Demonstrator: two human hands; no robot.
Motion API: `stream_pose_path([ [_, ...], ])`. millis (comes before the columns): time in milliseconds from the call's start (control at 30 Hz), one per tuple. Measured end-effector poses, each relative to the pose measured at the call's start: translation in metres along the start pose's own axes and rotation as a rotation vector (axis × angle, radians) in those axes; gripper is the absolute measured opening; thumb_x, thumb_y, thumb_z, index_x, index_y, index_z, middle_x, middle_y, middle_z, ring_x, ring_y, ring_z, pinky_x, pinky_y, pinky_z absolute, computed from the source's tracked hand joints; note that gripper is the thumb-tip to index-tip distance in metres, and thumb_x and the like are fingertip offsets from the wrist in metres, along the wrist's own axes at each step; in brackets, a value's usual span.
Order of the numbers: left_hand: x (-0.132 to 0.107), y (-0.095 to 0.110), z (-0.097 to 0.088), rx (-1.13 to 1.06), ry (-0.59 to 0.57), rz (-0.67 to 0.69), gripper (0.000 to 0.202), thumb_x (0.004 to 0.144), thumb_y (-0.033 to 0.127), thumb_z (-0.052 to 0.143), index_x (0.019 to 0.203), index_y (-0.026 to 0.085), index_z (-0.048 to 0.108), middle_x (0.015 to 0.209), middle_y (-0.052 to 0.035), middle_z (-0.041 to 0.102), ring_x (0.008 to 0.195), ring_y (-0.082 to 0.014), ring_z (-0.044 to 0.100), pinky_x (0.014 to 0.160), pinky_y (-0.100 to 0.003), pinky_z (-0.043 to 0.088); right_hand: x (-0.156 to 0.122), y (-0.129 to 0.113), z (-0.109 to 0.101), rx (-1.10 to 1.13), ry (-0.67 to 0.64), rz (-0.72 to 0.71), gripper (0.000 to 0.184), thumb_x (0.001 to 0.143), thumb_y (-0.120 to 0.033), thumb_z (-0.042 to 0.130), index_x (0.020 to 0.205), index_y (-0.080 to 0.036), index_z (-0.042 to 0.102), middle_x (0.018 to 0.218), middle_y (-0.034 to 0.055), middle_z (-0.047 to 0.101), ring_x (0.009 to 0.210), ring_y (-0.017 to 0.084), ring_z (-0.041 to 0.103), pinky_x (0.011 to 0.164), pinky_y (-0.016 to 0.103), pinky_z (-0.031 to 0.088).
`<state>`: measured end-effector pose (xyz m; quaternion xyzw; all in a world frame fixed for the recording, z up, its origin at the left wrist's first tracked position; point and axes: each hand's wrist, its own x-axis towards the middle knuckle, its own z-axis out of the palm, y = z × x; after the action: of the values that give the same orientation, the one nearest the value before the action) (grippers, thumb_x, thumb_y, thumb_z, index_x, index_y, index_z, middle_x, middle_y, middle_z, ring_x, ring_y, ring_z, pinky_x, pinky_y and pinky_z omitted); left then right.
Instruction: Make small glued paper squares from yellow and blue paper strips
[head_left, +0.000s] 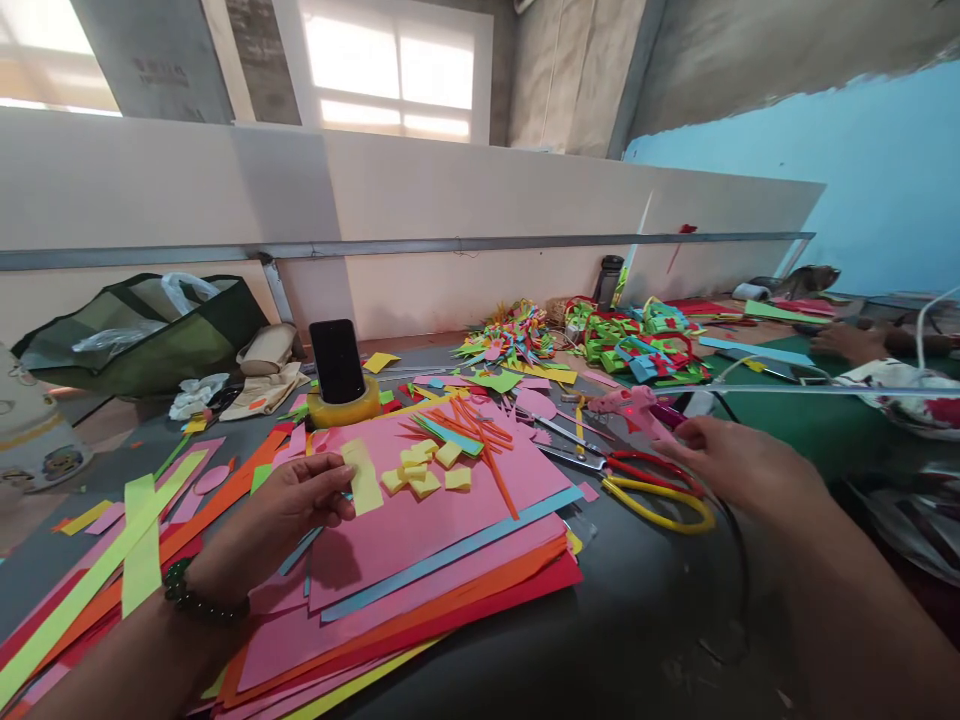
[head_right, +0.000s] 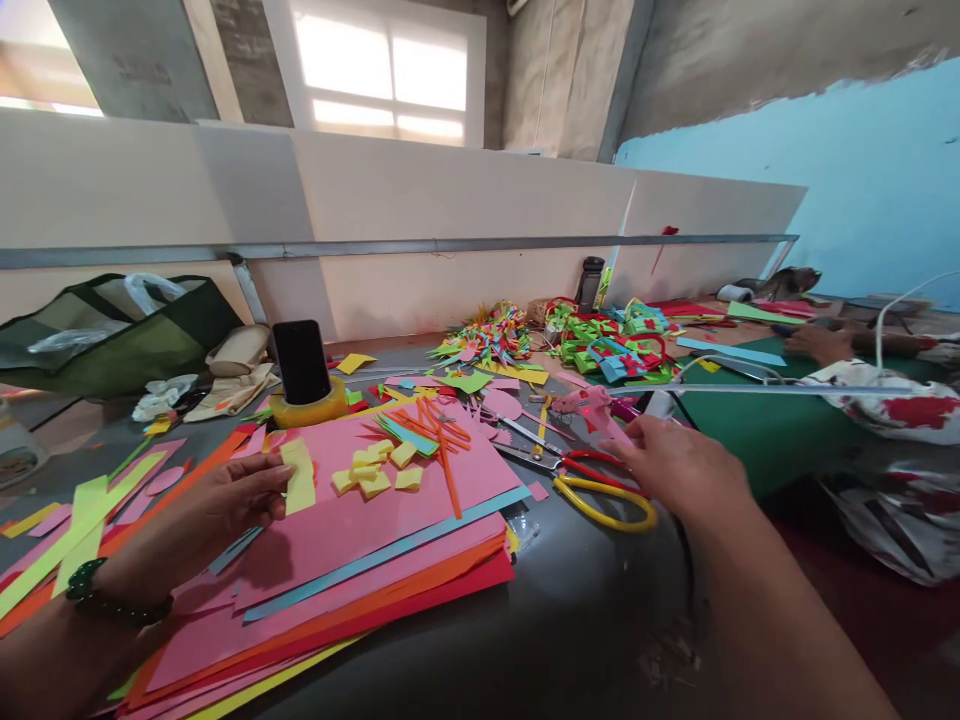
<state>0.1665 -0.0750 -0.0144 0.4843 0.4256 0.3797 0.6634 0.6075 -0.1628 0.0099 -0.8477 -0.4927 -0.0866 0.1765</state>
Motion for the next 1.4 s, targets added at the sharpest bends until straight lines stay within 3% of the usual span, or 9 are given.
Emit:
stream_pose_path([
  [67, 0.001, -0.002, 0.001, 0.002, -0.035, -0.01, 0.031, 0.06, 0.033, 0.08, 0.069, 0.015, 0.057, 0.056, 0.0048, 0.056, 0.05, -0.0073, 0.057, 0.048, -0.015, 0.044, -0.018, -0.017, -0.012, -0.053, -0.053, -0.028, 0.03, 0.075, -0.052, 0.058, 0.08, -0.024, 0.067, 0.073, 0.0064, 0.066, 0.061, 0.021, 0.057, 0.051, 0.029, 0.032],
  [167, 0.003, -0.007, 0.003, -0.005, -0.062, -0.045, 0.03, 0.062, 0.032, 0.079, 0.071, 0.015, 0.056, 0.055, 0.005, 0.057, 0.048, -0.0071, 0.058, 0.046, -0.014, 0.043, -0.046, -0.059, -0.016, 0.095, 0.008, -0.331, 0.016, 0.081, -0.037, 0.056, 0.086, -0.025, 0.065, 0.079, 0.0034, 0.066, 0.069, 0.019, 0.059, 0.057, 0.028, 0.039],
  [300, 0.0, -0.011, 0.008, -0.029, -0.138, -0.061, 0.025, 0.067, 0.031, 0.076, 0.071, 0.015, 0.056, 0.056, 0.0031, 0.06, 0.049, -0.0073, 0.06, 0.046, -0.013, 0.041, -0.08, -0.132, 0.005, 0.446, 0.008, -0.992, 0.023, 0.089, -0.018, 0.046, 0.104, -0.024, 0.062, 0.097, 0.0059, 0.063, 0.084, 0.014, 0.06, 0.071, 0.024, 0.047],
  [467, -0.005, -0.013, 0.013, -0.026, -0.258, -0.028, 0.02, 0.072, 0.029, 0.071, 0.069, 0.013, 0.059, 0.058, 0.0019, 0.061, 0.05, -0.0075, 0.06, 0.047, -0.014, 0.041, -0.096, -0.191, 0.037, 0.513, 0.062, -1.299, 0.016, 0.088, -0.017, 0.051, 0.101, -0.019, 0.061, 0.087, 0.0064, 0.06, 0.075, 0.014, 0.056, 0.061, 0.023, 0.045],
  [567, -0.005, -0.014, 0.014, -0.003, -0.273, -0.018, 0.019, 0.073, 0.03, 0.069, 0.07, 0.013, 0.062, 0.056, 0.0003, 0.062, 0.049, -0.0081, 0.06, 0.047, -0.014, 0.04, -0.092, -0.201, 0.047, 0.657, 0.053, -1.275, 0.012, 0.09, -0.02, 0.051, 0.083, -0.018, 0.06, 0.076, 0.0036, 0.058, 0.071, 0.012, 0.054, 0.064, 0.023, 0.044],
  [767, -0.004, -0.014, 0.013, -0.025, -0.266, -0.027, 0.02, 0.071, 0.032, 0.071, 0.068, 0.014, 0.062, 0.059, 0.0002, 0.063, 0.049, -0.0095, 0.061, 0.047, -0.016, 0.041, -0.091, -0.197, 0.052, 0.664, 0.001, -1.269, 0.023, 0.084, -0.009, 0.05, 0.102, -0.02, 0.058, 0.091, 0.0064, 0.06, 0.08, 0.014, 0.054, 0.066, 0.025, 0.045],
  [900, -0.005, -0.014, 0.016, 0.038, -0.261, -0.033, 0.019, 0.071, 0.031, 0.07, 0.066, 0.014, 0.063, 0.056, 0.0006, 0.063, 0.049, -0.0096, 0.062, 0.049, -0.016, 0.043, -0.093, -0.201, 0.052, 0.782, -0.007, -1.254, 0.011, 0.088, -0.018, 0.053, 0.086, -0.019, 0.063, 0.079, 0.004, 0.059, 0.074, 0.012, 0.053, 0.065, 0.024, 0.043],
  [1133, -0.012, -0.013, 0.026, 0.347, -0.208, 0.067, 0.022, 0.074, 0.035, 0.063, 0.067, 0.014, 0.066, 0.052, -0.0027, 0.064, 0.05, -0.0141, 0.063, 0.049, -0.02, 0.045, -0.088, -0.207, 0.05, 1.038, -0.517, -0.672, 0.032, 0.076, -0.044, 0.066, 0.063, -0.016, 0.059, 0.06, -0.0022, 0.055, 0.055, 0.008, 0.046, 0.05, 0.02, 0.036],
  [1400, -0.014, -0.022, 0.032, 0.452, -0.226, 0.099, 0.019, 0.075, 0.026, 0.054, 0.062, 0.016, 0.064, 0.057, -0.0009, 0.063, 0.046, -0.0113, 0.058, 0.042, -0.018, 0.038, -0.079, -0.204, 0.056, 1.063, -0.744, -0.524, 0.035, 0.067, -0.047, 0.071, 0.064, -0.013, 0.063, 0.058, -0.0023, 0.055, 0.056, 0.008, 0.044, 0.051, 0.02, 0.034],
])
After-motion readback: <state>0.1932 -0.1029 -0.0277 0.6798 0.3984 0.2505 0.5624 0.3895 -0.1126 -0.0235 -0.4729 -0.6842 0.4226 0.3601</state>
